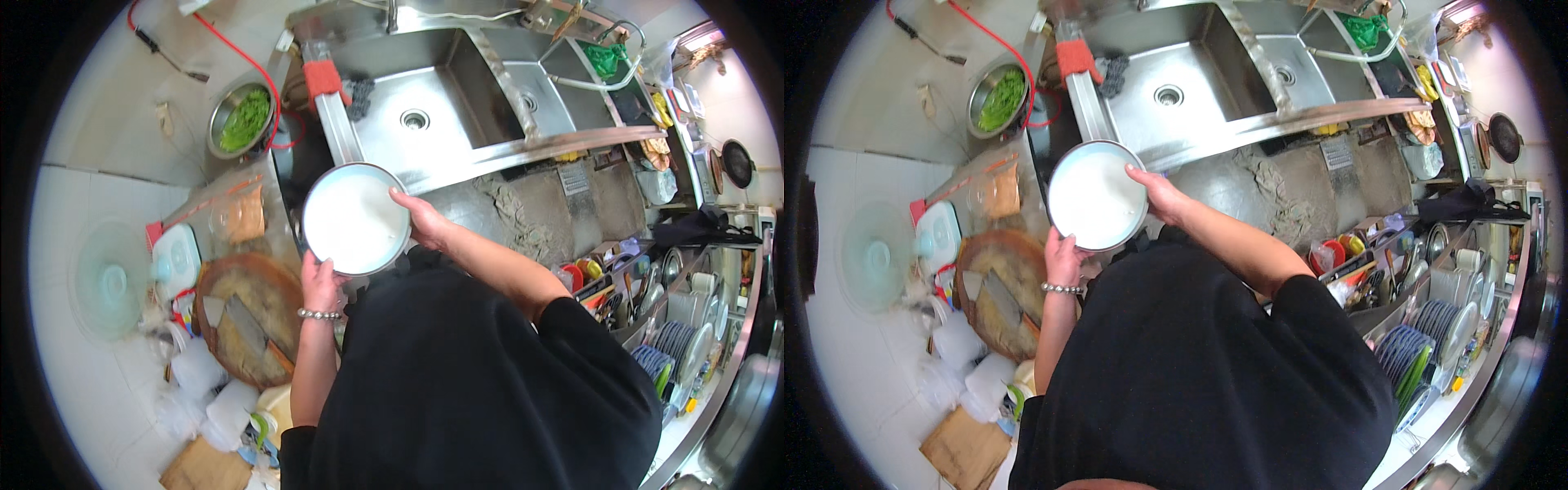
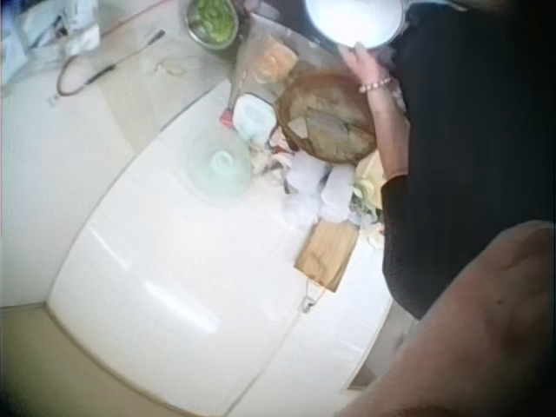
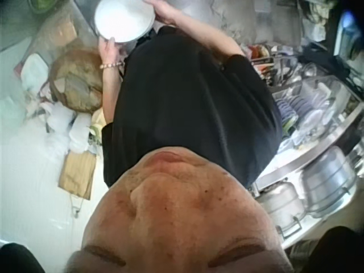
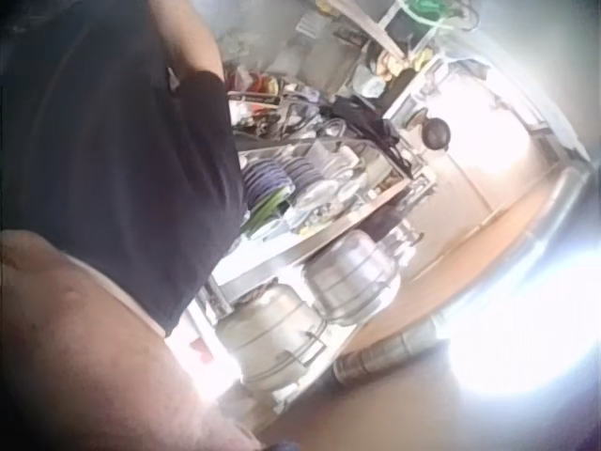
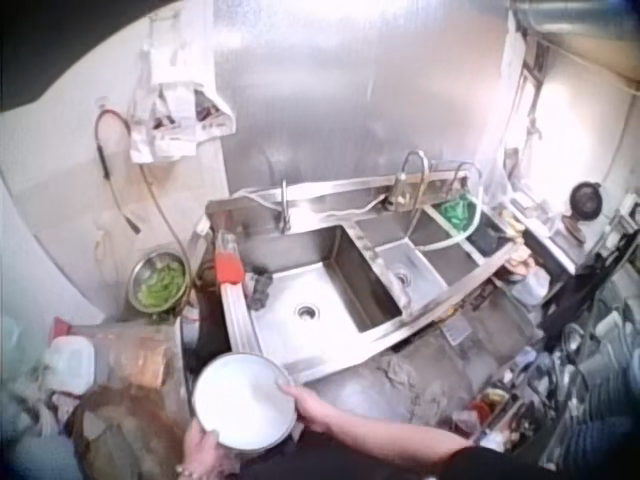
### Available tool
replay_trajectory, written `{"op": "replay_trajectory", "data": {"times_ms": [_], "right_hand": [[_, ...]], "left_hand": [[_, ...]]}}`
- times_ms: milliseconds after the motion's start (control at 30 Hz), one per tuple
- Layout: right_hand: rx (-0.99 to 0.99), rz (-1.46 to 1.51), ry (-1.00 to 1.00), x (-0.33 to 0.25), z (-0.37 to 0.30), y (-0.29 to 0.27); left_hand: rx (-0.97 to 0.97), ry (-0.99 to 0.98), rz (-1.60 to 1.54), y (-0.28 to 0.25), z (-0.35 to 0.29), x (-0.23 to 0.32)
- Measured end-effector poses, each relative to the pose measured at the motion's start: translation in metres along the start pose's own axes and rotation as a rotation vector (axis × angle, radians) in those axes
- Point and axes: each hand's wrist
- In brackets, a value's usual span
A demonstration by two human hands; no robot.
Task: The person washes a bowl and rinses green leafy vegetables in a sink, then chops the greens on a cutting board with a cleaver and transfers them into a bowl. The person also handles a plastic bag of vegetables and places a plate on a shelf.
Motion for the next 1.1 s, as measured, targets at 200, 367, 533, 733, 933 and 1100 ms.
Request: {"op": "replay_trajectory", "data": {"times_ms": [200, 367, 533, 733, 933, 1100], "right_hand": [[0.602, -0.807, -0.428, -0.161, 0.112, -0.118], [0.739, -1.093, -0.736, -0.308, 0.286, -0.153], [0.532, -1.625, -0.943, -0.353, 0.398, -0.159], [0.202, -0.961, -0.745, -0.336, 0.380, -0.250], [0.085, 0.194, 0.393, -0.244, 0.356, -0.346], [0.128, 0.407, 0.364, -0.210, 0.361, -0.340]], "left_hand": [[0.012, -0.083, 0.121, 0.116, 0.143, 0.016], [0.150, -0.171, 0.148, 0.180, 0.270, -0.006], [0.328, -0.273, 0.130, 0.235, 0.362, -0.014], [0.389, -0.301, 0.138, 0.259, 0.424, -0.011], [0.231, -0.356, 0.179, 0.257, 0.464, -0.014], [0.129, -0.214, 0.922, 0.232, 0.499, 0.000]]}}
Point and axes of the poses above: each hand's wrist, its own z-axis towards the middle knuckle, its own y-axis out of the palm, x = y × z, and after that the axes turned 5 degrees about -z, right-handed
